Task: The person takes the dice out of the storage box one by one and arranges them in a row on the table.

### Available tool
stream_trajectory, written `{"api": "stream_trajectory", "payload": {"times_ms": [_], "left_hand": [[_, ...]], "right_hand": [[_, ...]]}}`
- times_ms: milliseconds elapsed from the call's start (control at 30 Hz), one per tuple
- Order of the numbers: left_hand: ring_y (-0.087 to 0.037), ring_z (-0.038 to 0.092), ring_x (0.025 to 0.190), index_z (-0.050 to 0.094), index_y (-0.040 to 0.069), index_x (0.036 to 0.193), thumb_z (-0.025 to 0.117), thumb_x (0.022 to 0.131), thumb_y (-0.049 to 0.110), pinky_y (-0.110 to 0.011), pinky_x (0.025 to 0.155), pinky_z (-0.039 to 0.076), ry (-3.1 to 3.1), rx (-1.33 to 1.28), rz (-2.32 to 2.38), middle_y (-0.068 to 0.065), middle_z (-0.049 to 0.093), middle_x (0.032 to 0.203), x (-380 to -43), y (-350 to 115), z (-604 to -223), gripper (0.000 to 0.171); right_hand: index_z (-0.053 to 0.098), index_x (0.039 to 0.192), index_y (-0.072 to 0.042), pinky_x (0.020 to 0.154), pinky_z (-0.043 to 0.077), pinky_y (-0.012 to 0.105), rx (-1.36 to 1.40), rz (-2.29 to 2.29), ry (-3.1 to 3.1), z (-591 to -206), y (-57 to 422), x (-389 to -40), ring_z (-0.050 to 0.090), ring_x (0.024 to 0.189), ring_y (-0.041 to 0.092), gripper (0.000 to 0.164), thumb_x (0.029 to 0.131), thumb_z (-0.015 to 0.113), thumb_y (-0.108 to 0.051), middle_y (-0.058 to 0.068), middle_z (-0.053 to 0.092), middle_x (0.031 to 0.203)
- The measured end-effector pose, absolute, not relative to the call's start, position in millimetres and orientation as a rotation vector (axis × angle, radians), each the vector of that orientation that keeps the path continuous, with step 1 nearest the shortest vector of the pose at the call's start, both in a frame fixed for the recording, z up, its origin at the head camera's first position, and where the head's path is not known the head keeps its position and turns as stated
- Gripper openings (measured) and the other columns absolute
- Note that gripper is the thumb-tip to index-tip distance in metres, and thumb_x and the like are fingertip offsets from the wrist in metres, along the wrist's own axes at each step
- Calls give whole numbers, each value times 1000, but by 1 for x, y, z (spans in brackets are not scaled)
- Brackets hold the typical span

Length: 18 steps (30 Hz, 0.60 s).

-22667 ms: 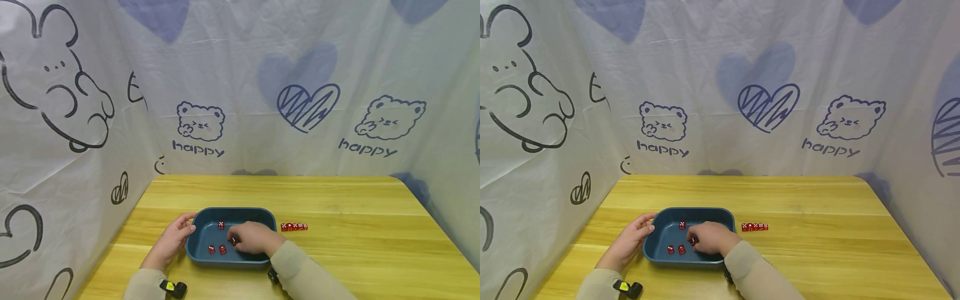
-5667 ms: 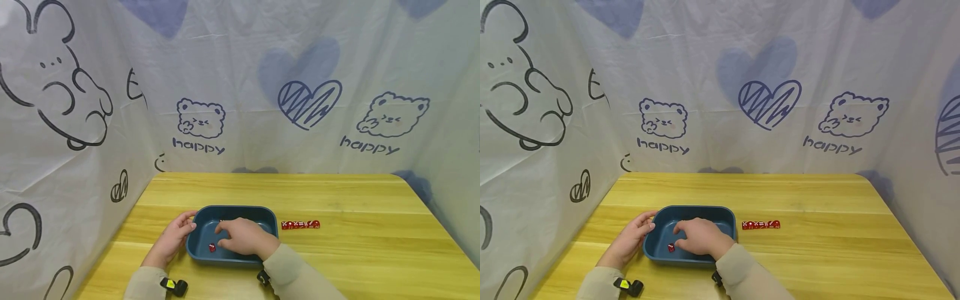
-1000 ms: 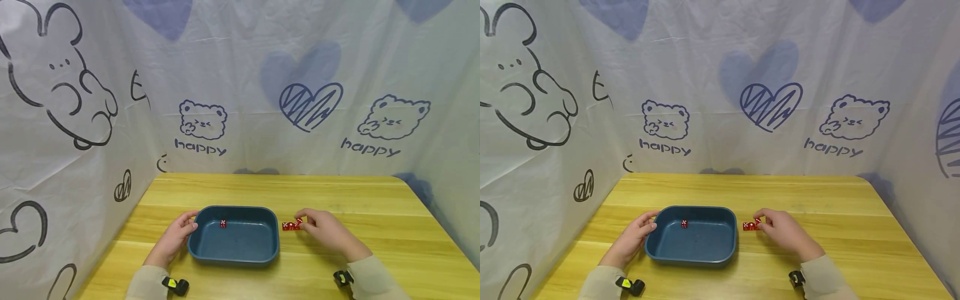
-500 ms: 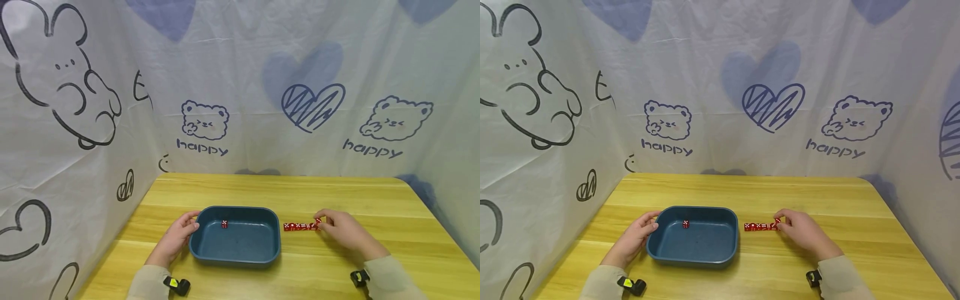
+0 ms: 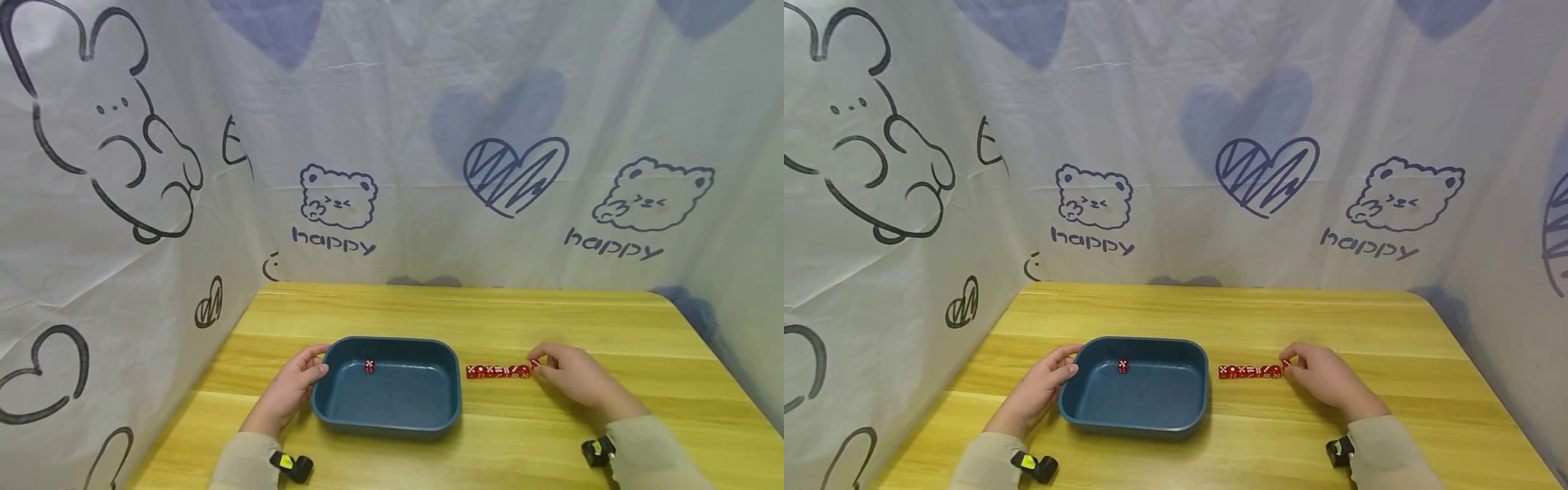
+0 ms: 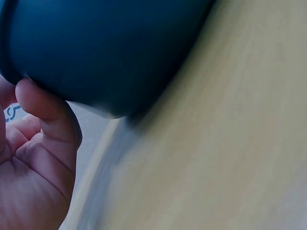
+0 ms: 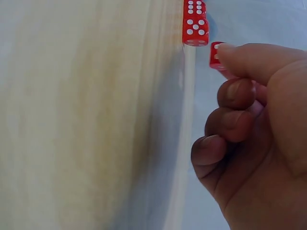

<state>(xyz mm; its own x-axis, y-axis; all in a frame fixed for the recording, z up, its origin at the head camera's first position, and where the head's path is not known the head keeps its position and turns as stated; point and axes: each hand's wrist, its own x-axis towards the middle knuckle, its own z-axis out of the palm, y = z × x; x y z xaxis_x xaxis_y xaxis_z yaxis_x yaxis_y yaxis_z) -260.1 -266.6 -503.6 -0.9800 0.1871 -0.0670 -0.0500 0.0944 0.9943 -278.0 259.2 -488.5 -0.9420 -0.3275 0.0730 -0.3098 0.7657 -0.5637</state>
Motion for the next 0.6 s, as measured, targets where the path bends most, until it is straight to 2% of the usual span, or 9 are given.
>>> {"api": "stream_trajectory", "payload": {"times_ms": [600], "left_hand": [[-19,58,84,40,-1,149,56,103,9,-25,68,51,2167,154,2007,-19,54,108,-260,-266,-504,49]], "right_hand": [[68,118,-13,67,45,37,-513,-870,2844,-497,260,-282,51,72,16,21,97,67,-17,-3,56,80]]}}
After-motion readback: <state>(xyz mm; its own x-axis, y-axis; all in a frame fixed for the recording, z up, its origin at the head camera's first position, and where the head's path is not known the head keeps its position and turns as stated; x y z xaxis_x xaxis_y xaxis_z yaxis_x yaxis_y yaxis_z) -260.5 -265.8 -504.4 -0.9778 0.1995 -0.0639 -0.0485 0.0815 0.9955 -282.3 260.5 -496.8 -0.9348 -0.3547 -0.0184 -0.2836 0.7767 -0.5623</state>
